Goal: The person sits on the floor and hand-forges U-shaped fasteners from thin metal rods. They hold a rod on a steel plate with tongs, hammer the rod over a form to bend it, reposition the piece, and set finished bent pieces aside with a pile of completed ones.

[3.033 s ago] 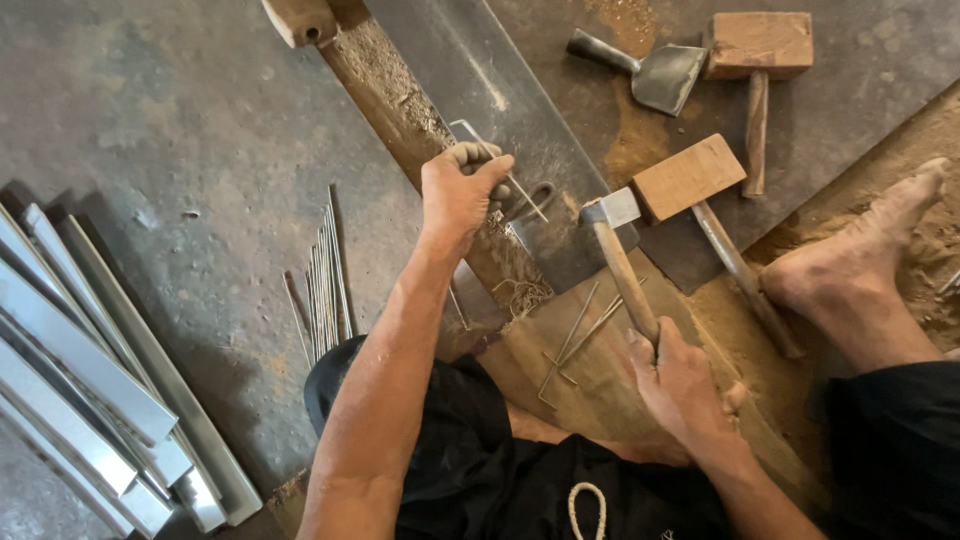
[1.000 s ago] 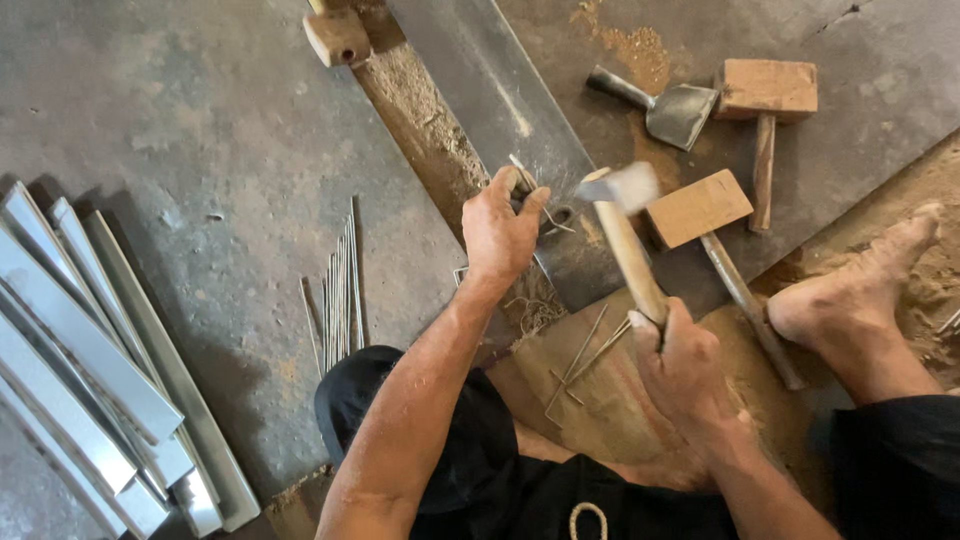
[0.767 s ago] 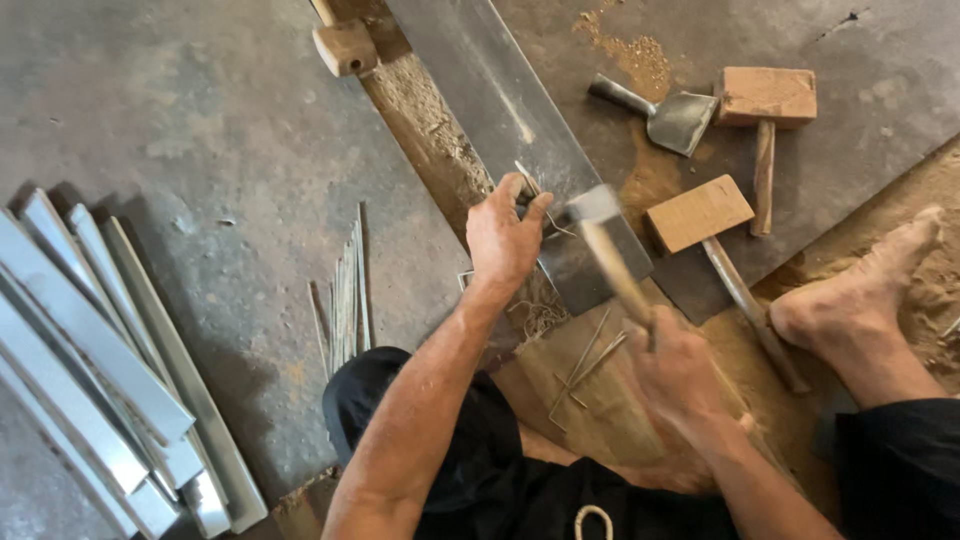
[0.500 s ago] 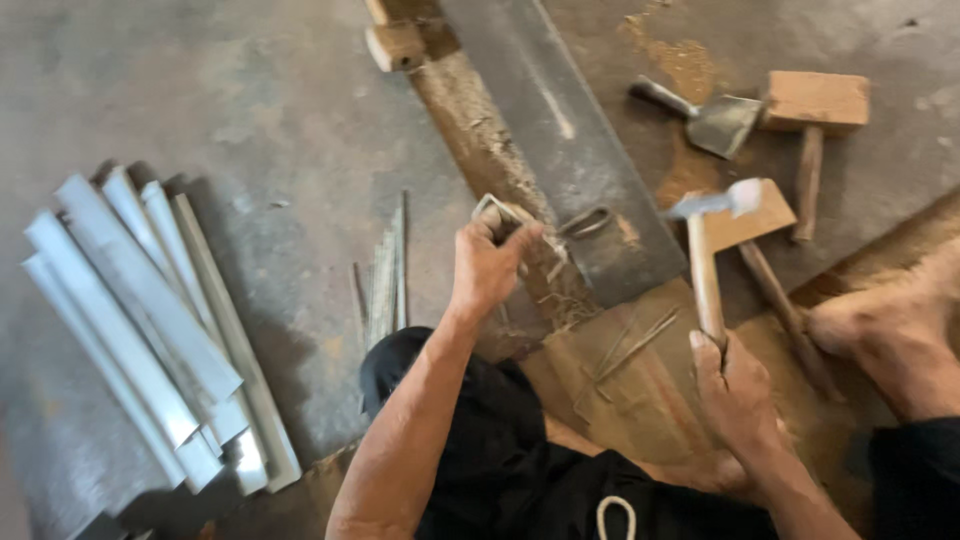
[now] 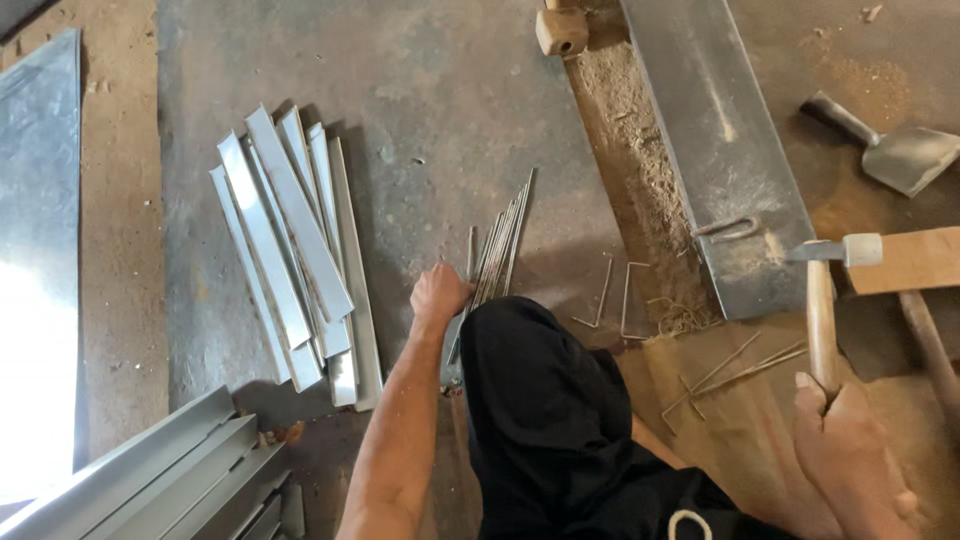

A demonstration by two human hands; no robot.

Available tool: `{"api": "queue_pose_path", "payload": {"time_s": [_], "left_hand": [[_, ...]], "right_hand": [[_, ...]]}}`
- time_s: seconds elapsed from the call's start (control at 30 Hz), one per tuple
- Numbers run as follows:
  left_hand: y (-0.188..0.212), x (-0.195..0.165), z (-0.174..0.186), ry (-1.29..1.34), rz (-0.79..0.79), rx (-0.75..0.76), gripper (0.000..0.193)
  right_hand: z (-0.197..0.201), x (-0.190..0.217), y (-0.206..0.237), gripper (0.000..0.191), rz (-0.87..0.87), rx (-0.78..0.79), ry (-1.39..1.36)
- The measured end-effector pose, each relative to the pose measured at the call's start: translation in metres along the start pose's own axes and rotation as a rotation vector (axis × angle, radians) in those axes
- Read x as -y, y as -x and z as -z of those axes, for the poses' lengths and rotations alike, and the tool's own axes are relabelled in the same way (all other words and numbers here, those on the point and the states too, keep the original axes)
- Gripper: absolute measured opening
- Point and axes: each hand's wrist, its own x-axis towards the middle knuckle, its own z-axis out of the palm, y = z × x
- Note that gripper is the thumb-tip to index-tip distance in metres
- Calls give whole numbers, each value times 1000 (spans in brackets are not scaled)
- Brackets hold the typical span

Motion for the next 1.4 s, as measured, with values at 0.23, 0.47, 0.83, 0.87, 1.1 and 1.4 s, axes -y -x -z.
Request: {"api": "queue_pose_path", "payload": {"time_s": [0.23, 0.47, 0.83, 0.87, 1.1, 1.4], "left_hand": [[-26, 17, 3, 34, -140, -91, 31], [-33, -16, 69, 886, -252, -10, 22], [17, -238, 61, 1407, -433, 570, 17], [20, -255, 55, 1367, -422, 563, 17], [21, -309, 14, 1280, -461, 603, 9], [7, -315, -9, 1106, -564, 340, 10]], "right_hand": [[11, 5, 0, 47, -91, 102, -2], [-6, -1, -3, 50, -24, 14, -11], [13, 17, -1, 43, 27, 31, -19], [18, 21, 0, 43, -28, 71, -20], [35, 40, 0, 39, -140, 177, -33], [54, 73, 1, 31, -106, 140, -74]]}}
